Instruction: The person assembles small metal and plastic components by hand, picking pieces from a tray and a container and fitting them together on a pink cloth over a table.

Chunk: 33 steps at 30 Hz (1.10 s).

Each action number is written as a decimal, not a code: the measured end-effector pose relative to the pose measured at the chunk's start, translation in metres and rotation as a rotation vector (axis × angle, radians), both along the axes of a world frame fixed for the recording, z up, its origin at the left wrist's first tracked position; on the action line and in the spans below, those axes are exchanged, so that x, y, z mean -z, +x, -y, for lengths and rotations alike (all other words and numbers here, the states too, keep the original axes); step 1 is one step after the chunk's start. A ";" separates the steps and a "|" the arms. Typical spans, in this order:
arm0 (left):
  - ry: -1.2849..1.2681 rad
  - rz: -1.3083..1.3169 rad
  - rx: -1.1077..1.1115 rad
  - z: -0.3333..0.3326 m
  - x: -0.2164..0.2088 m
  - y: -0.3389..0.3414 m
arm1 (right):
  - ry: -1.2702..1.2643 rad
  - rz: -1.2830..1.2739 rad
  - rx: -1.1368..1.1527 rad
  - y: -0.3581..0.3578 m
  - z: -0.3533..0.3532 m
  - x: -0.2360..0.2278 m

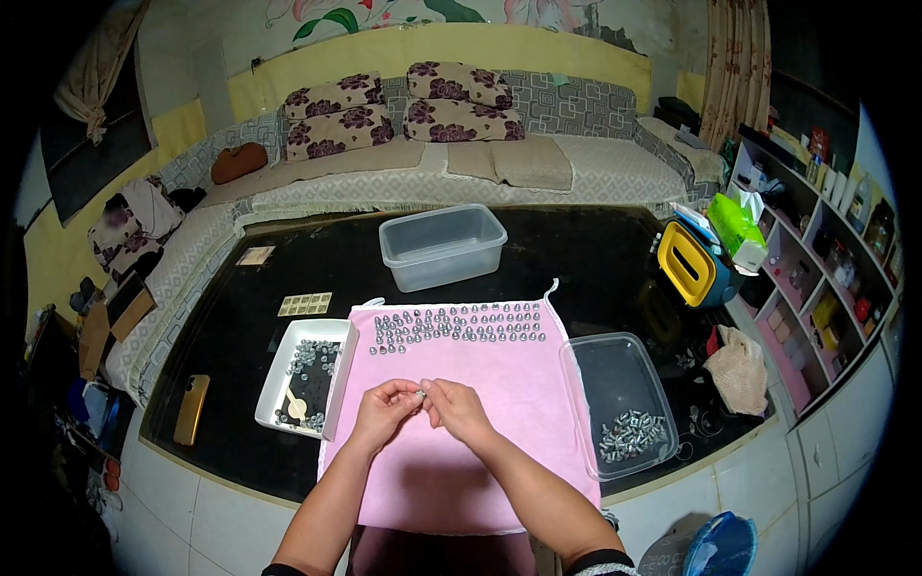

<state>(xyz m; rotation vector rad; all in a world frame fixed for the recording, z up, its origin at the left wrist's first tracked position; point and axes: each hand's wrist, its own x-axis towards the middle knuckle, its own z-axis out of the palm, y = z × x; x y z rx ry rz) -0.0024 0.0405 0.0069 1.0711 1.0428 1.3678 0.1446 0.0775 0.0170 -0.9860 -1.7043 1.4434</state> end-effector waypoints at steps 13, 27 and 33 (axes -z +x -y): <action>0.008 0.015 -0.005 0.000 0.002 -0.001 | 0.063 -0.006 -0.007 -0.001 0.002 -0.001; 0.007 0.009 0.009 0.000 0.001 -0.001 | 0.043 -0.057 0.020 -0.002 -0.001 0.005; 0.009 0.013 0.052 0.001 -0.001 -0.001 | -0.068 -0.024 -0.090 0.003 -0.007 0.006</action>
